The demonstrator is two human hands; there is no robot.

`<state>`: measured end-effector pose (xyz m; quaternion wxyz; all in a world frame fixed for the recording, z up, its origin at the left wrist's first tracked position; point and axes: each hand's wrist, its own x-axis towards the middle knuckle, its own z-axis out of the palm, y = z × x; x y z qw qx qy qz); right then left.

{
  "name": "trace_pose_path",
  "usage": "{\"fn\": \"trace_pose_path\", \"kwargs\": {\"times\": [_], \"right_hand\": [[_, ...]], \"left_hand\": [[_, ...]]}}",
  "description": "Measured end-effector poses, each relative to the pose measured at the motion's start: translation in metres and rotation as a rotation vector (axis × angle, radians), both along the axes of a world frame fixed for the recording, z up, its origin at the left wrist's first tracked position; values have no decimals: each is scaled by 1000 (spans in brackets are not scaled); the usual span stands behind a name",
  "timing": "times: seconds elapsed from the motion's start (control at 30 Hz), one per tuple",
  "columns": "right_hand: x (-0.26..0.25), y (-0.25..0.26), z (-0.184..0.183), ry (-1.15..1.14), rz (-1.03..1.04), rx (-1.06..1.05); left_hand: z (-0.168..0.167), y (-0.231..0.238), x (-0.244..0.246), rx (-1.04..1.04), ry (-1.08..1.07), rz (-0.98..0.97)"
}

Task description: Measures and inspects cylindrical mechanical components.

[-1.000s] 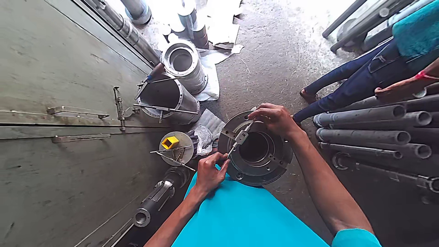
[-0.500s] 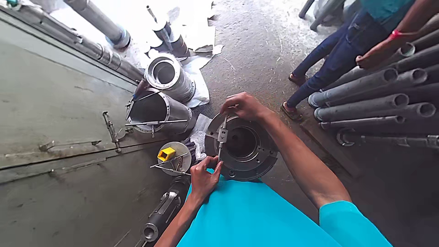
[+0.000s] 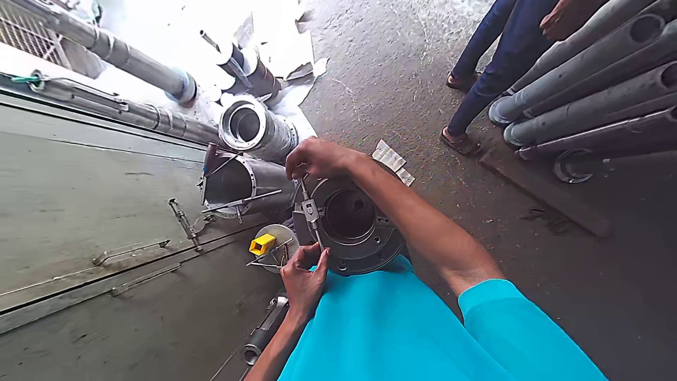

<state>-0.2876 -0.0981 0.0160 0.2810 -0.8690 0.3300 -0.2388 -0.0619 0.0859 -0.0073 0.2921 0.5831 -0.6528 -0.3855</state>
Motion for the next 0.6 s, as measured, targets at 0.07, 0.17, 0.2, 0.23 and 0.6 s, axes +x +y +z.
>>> {"fn": "trace_pose_path", "kwargs": {"times": [0.07,0.17,0.2,0.23,0.6], "right_hand": [[12,-21,-42,-181,31,191],[27,-32,-46,-169,54,307],[34,-33,-46,-166,69,309],[40,-35,-45,-154,80,312],[33,-38,-31,63,107,308]], "left_hand": [[0,3,-8,24,18,52],[1,4,-21,75,78,97],[1,5,-25,96,102,105],[1,4,-30,116,123,113],[6,-2,-28,87,-74,81]]}}
